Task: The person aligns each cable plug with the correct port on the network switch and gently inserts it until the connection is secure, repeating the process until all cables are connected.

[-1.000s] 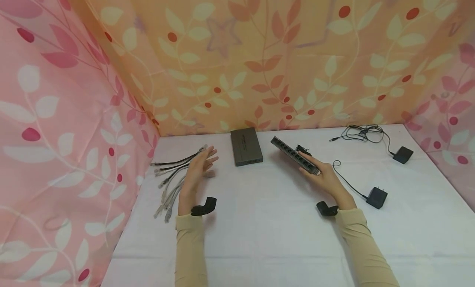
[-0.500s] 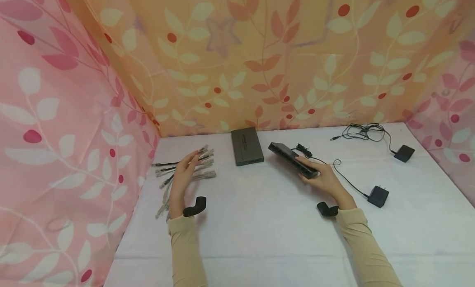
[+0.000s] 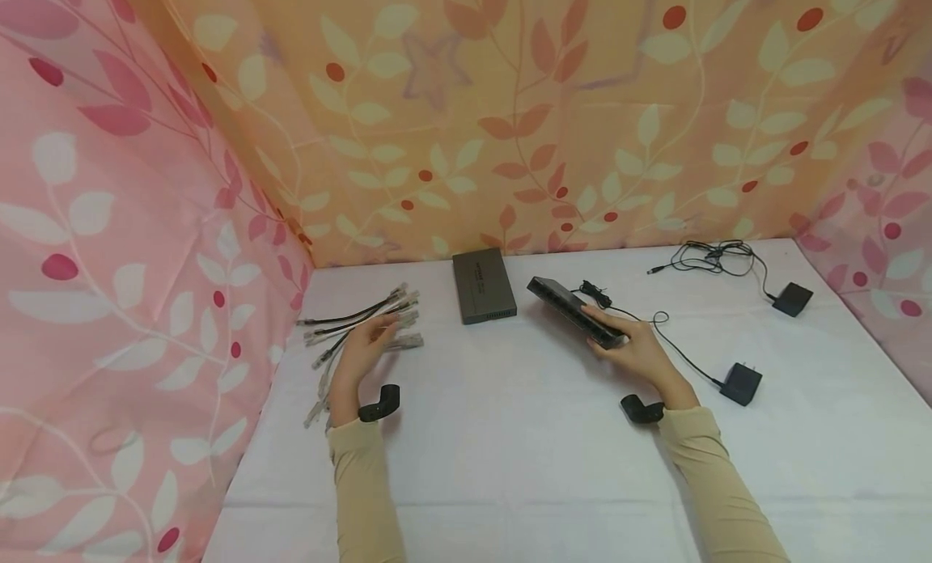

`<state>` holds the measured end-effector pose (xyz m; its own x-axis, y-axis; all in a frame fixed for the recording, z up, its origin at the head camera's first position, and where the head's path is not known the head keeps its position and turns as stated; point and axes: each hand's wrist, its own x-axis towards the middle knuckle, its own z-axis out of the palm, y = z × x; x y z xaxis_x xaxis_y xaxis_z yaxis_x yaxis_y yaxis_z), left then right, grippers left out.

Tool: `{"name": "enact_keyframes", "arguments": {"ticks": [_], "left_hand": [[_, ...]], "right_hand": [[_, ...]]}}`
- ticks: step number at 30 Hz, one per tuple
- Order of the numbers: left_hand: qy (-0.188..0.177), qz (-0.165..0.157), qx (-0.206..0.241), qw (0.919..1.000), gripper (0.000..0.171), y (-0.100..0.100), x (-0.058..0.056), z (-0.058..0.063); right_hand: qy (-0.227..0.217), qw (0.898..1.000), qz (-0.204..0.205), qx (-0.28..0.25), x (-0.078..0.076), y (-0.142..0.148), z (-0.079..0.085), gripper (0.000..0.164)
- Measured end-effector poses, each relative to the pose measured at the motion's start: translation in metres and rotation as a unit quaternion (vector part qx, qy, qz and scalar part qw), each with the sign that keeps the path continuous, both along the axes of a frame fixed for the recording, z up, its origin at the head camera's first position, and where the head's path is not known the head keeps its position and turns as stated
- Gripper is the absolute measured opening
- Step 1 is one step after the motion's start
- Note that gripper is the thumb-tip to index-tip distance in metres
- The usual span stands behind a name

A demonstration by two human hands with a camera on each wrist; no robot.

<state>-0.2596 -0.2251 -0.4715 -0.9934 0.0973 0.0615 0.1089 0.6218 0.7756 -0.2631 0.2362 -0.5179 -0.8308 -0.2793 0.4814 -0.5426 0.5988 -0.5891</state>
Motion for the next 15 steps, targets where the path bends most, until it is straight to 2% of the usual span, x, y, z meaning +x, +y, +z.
{"name": "enact_keyframes", "arguments": {"ticks": [2,6,11,15], "left_hand": [[-0.009,-0.008,-0.023,0.9997,0.034,0.000,0.000,-0.005],[-0.023,-0.011,-0.031,0.9992,0.033,-0.001,-0.003,-0.016],[-0.015,-0.004,-0.029,0.9995,0.028,0.003,-0.007,-0.028],[0.005,0.005,-0.056,0.9984,0.026,0.005,-0.011,-0.037]], "right_hand": [[-0.004,1.000,0.001,-0.001,0.000,-0.001,0.001,0.057],[-0.011,1.000,0.002,-0.003,0.001,-0.002,0.002,0.057],[-0.011,1.000,0.002,-0.003,0.000,-0.001,0.000,0.057],[-0.017,1.000,0.001,-0.002,0.000,0.000,-0.001,0.058]]}}
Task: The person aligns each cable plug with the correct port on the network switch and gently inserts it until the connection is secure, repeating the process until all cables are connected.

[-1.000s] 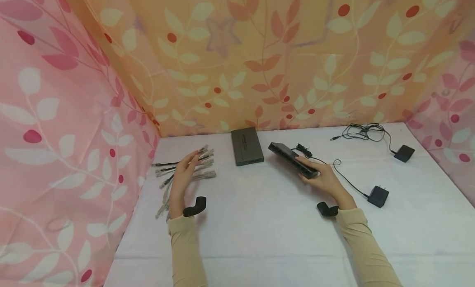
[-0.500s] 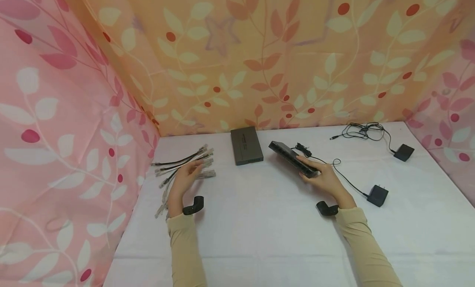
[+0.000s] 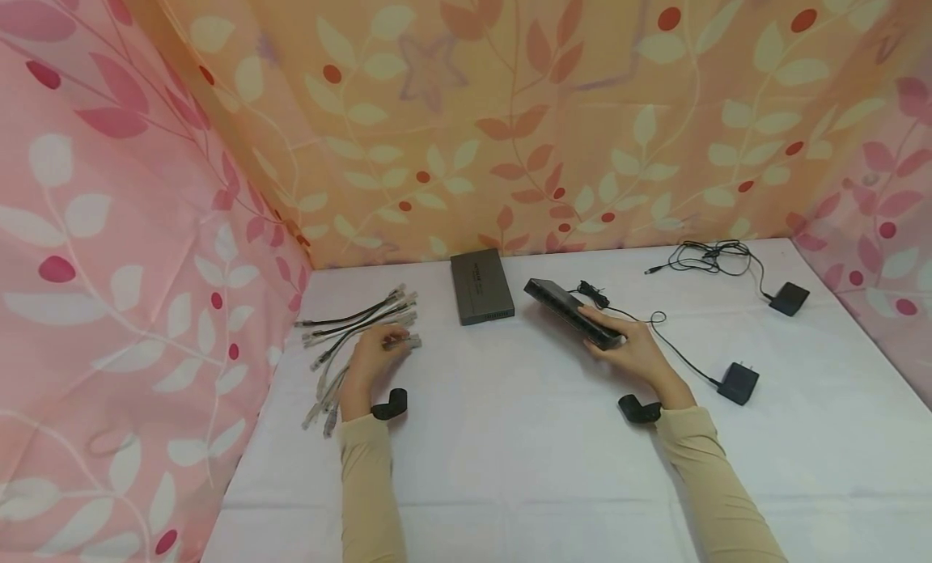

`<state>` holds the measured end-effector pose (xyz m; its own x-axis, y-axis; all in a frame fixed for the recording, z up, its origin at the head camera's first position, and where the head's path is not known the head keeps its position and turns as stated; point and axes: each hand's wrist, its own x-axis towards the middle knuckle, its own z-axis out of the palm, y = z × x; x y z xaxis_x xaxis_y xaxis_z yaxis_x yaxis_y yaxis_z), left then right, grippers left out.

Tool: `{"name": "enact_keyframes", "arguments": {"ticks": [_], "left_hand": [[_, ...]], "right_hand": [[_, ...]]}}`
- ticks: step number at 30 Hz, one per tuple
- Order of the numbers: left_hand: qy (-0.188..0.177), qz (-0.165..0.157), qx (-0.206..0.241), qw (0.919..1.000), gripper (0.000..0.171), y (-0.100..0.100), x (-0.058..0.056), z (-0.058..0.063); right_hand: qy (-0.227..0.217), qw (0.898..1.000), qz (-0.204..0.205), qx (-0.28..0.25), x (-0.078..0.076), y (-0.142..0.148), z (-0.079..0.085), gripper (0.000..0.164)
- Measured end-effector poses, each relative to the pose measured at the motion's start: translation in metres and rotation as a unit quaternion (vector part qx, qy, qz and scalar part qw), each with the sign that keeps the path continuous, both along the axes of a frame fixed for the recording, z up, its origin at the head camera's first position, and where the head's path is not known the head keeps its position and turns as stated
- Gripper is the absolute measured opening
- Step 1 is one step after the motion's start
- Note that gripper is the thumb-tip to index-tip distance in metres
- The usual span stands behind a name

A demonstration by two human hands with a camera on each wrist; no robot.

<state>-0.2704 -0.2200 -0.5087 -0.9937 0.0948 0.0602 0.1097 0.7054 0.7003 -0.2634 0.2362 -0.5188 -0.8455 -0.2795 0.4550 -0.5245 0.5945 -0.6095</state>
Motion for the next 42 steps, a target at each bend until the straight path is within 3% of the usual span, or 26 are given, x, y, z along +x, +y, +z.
{"name": "enact_keyframes", "arguments": {"ticks": [4,11,17,27,36,42], "left_hand": [[0.035,0.001,-0.039,0.9986,0.027,0.001,-0.003,-0.005],[0.031,0.014,-0.028,0.9990,0.023,0.005,-0.003,-0.006],[0.049,0.013,-0.043,0.9978,0.020,0.004,-0.003,-0.005],[0.031,0.013,0.008,0.9994,0.020,0.002,0.001,0.003],[0.071,0.000,-0.023,0.9972,0.016,0.006,0.000,0.013],[0.072,-0.011,-0.024,0.9971,0.018,0.011,0.001,0.023]], "right_hand": [[0.001,1.000,0.004,-0.002,0.001,-0.001,0.002,0.057],[0.005,1.000,0.005,-0.007,0.002,-0.002,0.003,0.057],[0.009,1.000,-0.002,0.006,0.002,-0.004,0.003,0.057],[0.004,1.000,-0.005,0.002,0.003,-0.005,0.004,0.058],[-0.003,1.000,-0.004,0.012,0.004,-0.006,0.005,0.059],[0.004,1.000,0.001,0.021,0.004,-0.007,0.005,0.059]]}}
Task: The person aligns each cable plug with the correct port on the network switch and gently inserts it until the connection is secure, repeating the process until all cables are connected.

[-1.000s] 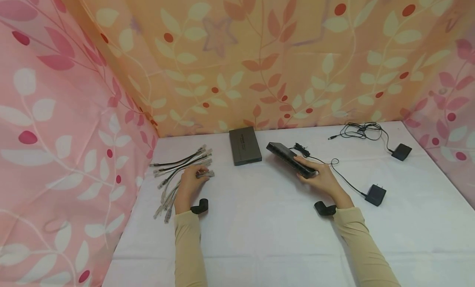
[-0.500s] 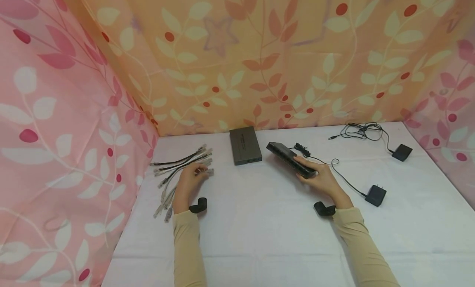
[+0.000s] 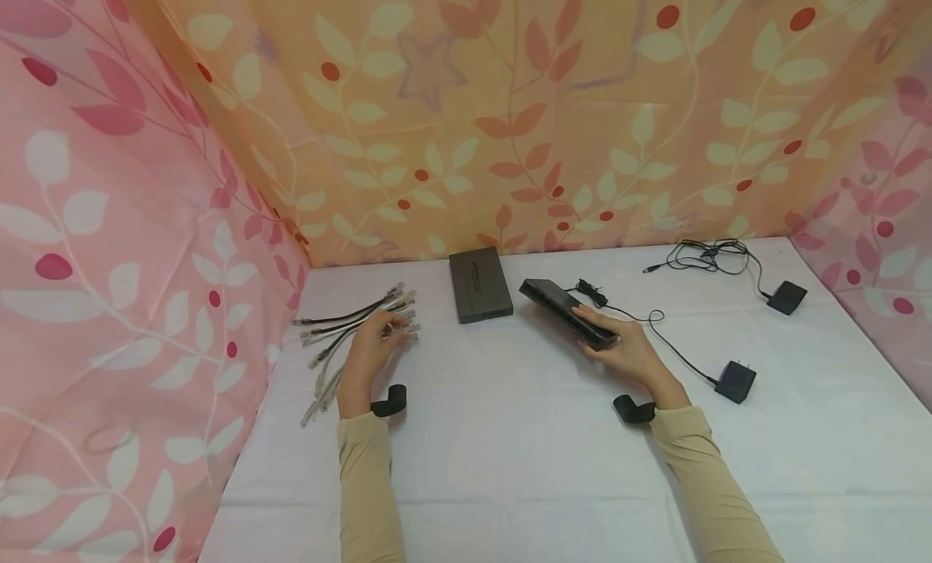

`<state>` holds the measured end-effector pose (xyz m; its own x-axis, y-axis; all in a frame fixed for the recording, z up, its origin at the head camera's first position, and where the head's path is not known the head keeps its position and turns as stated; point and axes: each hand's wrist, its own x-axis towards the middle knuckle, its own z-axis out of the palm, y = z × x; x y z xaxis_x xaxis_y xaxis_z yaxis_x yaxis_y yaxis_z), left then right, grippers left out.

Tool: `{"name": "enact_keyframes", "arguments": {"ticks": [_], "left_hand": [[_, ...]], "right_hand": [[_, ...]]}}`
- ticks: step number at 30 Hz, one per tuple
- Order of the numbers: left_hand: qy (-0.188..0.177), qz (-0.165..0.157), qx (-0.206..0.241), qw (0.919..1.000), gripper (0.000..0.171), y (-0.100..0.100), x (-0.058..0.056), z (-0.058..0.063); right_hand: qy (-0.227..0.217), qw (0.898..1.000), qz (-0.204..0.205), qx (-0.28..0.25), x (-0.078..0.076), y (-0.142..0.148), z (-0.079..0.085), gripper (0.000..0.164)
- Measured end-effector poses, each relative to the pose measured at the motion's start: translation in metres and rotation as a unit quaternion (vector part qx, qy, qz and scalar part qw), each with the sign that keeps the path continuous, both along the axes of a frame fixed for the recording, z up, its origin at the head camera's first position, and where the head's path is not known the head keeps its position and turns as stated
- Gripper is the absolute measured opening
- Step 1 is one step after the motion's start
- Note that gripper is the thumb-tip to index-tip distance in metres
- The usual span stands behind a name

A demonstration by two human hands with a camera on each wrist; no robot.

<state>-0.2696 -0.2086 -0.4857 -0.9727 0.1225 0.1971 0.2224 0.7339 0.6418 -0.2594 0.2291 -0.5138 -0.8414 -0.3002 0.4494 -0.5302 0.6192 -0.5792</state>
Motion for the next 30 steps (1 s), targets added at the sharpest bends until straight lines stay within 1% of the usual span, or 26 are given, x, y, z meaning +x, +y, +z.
{"name": "enact_keyframes", "arguments": {"ticks": [5,7,13,16,23,26,30], "left_hand": [[0.005,-0.020,0.003,0.9998,0.019,0.007,0.001,0.007],[0.012,-0.030,0.005,0.9995,0.018,0.010,0.001,0.010],[0.036,-0.047,0.014,0.9981,0.015,0.018,0.000,0.015],[0.042,-0.053,0.015,0.9976,0.014,0.021,0.000,0.018],[0.043,-0.062,0.016,0.9971,0.015,0.031,0.001,0.023],[0.035,-0.077,0.027,0.9960,0.017,0.038,0.001,0.024],[0.029,-0.106,0.036,0.9933,0.018,0.050,0.001,0.024]], "right_hand": [[0.007,1.000,0.001,0.003,-0.001,0.000,-0.001,0.060],[0.009,1.000,0.002,0.003,-0.001,0.000,-0.001,0.060],[0.000,1.000,0.003,0.001,0.000,0.000,-0.001,0.060],[-0.002,1.000,0.005,0.000,0.000,0.000,-0.001,0.060],[0.002,1.000,0.005,0.003,-0.002,0.000,-0.001,0.060],[0.004,1.000,0.006,0.004,-0.001,0.000,-0.001,0.060],[0.001,1.000,0.008,0.001,-0.001,0.000,-0.001,0.060]]}}
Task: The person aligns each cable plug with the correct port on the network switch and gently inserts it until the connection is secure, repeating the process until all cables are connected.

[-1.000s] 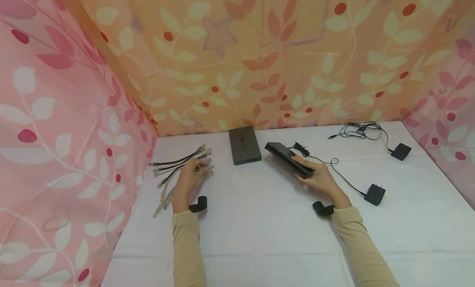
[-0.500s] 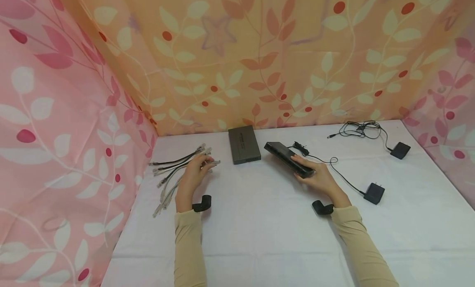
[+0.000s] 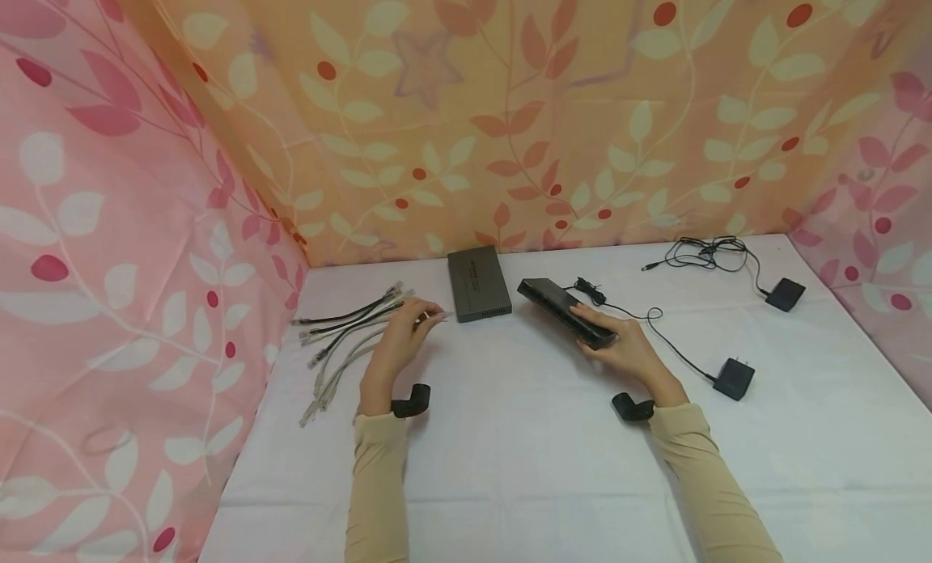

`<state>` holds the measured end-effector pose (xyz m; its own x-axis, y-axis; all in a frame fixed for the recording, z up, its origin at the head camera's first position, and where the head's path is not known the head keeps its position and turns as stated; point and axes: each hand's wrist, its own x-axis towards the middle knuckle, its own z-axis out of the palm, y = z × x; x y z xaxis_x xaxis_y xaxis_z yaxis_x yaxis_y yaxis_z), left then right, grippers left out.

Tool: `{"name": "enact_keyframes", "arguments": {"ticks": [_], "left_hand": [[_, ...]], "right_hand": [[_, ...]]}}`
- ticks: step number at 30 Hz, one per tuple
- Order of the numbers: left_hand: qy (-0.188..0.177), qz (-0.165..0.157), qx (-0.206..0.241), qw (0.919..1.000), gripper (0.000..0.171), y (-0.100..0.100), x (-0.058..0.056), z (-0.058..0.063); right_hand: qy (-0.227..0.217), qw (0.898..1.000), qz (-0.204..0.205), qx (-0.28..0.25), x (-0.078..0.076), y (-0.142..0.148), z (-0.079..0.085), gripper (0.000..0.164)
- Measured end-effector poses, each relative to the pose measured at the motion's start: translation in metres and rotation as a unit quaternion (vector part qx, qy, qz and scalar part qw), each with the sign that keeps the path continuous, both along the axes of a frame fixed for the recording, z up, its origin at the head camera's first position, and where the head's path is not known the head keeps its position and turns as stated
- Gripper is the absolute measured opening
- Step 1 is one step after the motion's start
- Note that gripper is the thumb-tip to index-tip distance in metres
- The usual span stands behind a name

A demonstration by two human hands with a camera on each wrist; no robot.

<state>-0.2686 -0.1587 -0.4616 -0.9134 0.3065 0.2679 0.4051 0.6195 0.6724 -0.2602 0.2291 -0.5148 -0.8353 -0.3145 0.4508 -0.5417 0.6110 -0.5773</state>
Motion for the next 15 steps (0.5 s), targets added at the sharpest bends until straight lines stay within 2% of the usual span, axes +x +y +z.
{"name": "enact_keyframes", "arguments": {"ticks": [7,15], "left_hand": [[-0.004,-0.052,0.004,0.9987,0.017,0.022,0.001,-0.001],[-0.034,-0.116,0.019,0.9924,0.018,0.051,0.005,-0.003]], "right_hand": [[-0.005,1.000,0.004,-0.006,-0.001,0.000,-0.001,0.060],[-0.013,1.000,0.009,-0.007,0.000,-0.001,-0.002,0.060]]}}
